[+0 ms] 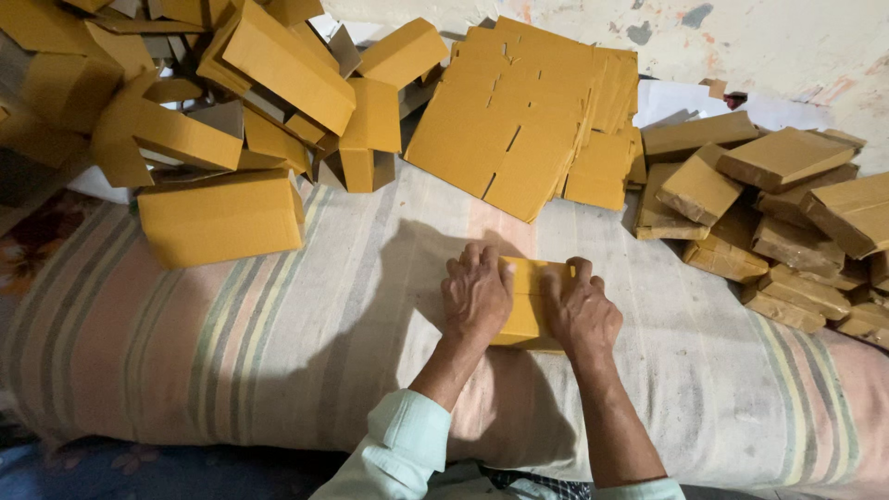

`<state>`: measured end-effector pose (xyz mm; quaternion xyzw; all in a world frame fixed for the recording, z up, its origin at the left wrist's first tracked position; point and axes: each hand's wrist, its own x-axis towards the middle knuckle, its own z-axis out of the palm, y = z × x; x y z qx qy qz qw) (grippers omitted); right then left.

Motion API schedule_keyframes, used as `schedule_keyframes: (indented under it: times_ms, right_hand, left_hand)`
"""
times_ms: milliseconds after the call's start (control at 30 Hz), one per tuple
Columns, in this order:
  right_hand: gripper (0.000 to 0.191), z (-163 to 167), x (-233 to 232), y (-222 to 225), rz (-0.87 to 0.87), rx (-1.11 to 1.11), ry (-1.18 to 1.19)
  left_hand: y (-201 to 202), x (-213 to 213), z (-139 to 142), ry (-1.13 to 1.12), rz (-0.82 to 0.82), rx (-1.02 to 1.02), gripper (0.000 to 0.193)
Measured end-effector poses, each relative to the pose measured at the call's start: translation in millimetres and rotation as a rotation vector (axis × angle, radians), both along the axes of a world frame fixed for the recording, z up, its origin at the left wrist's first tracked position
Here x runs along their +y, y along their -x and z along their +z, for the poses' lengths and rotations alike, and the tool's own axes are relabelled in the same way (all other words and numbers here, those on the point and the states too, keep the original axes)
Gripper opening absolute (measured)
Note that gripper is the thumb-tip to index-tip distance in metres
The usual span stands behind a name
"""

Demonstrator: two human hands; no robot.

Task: The person assembles small cardboard boxes by folding the flaps and pressing the edges to form the box shape. They handle each box one at a time, folding and creasing the cardboard to create a finished box.

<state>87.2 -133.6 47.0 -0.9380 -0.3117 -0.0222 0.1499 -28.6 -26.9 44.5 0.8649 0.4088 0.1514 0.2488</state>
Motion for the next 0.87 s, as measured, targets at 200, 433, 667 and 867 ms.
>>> schedule_keyframes:
  times_ms: [200, 433, 667, 867]
  right_hand:
    - [0.051, -2, -2, 6, -0.018, -0.028, -0.042]
    - [0.065, -6, -3, -2, 0.038, -0.027, -0.001]
    - [0.049, -3, -5, 2, 0.026, 0.000, -0.074]
    - [0.063, 9, -4, 10, 0.048, 0.000, -0.016]
  left_hand:
    - [0, -3, -1, -0.108, 0.038, -0.043, 0.041]
    - [2, -2, 4, 0.030, -0.008, -0.003, 0.058]
    - [2, -4, 0, -0.069, 0.038, -0.067, 0.042]
    - [9, -9, 16, -0.057, 0.020, -0.058, 0.059]
